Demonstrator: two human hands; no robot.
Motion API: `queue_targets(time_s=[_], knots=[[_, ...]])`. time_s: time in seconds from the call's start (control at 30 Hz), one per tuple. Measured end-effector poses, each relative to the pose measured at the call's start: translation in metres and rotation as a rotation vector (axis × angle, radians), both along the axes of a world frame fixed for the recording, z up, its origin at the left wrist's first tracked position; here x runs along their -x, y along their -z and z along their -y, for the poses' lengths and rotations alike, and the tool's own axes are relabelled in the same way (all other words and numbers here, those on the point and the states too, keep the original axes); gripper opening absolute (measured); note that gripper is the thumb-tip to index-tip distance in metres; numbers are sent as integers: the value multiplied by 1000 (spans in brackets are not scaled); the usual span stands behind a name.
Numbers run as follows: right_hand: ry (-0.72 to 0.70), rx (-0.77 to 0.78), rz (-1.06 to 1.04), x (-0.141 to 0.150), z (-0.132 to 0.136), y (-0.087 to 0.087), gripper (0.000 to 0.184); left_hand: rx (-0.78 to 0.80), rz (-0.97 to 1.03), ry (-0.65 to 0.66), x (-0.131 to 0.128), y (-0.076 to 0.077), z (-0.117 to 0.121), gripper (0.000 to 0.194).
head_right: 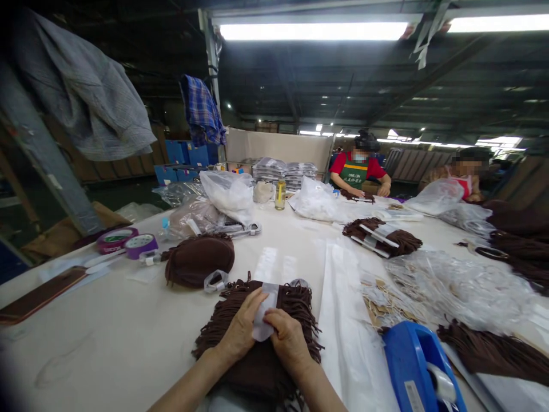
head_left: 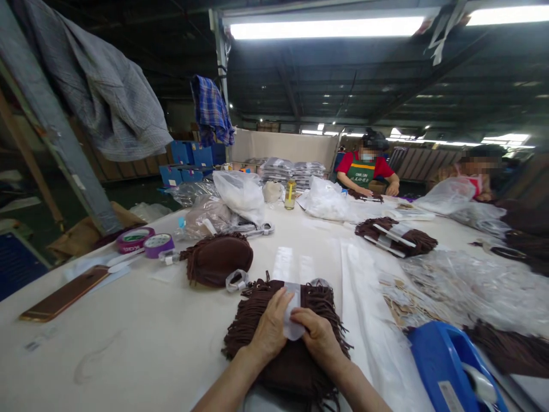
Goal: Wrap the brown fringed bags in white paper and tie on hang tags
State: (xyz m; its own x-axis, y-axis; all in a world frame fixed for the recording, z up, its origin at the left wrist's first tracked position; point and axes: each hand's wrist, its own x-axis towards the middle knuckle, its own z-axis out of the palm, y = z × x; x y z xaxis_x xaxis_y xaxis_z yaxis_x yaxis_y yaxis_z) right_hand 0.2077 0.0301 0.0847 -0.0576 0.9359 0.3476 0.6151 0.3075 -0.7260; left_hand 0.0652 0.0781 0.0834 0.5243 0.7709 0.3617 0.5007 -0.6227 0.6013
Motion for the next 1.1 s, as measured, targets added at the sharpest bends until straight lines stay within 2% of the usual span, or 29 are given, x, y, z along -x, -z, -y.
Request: queue_targets(time_s=[0.1,0.27,0.4,0.53,0.63,0.7,0.83,0.93,1.1], knots=[[-31,-10,56,1,3,-3,34,-148,-125,161,6,-3,-1,42],[-57,-15,143,2,9,-8,40,-136,-175,256,14,-4,-4,35],[-21,-18,187,4,16,-9,39,-115,-174,279,15,2,-4,31],[82,-10,212,14,30,-15,32,-65,-138,288,17,6,-6,32],[198,-70,279,28,48,-18,43,-25,-92,278,19,5,-8,27],[238,-149,370,37,62,-15,49,-1,-50,255,19,3,-10,23],[145,-252,556,42,82,2,66,39,39,205,18,1,-13,23],[123,-135,646,39,80,3,72,46,79,205,17,-1,-14,24],[107,210,653,40,59,-26,80,8,94,232,17,-9,-13,23]])
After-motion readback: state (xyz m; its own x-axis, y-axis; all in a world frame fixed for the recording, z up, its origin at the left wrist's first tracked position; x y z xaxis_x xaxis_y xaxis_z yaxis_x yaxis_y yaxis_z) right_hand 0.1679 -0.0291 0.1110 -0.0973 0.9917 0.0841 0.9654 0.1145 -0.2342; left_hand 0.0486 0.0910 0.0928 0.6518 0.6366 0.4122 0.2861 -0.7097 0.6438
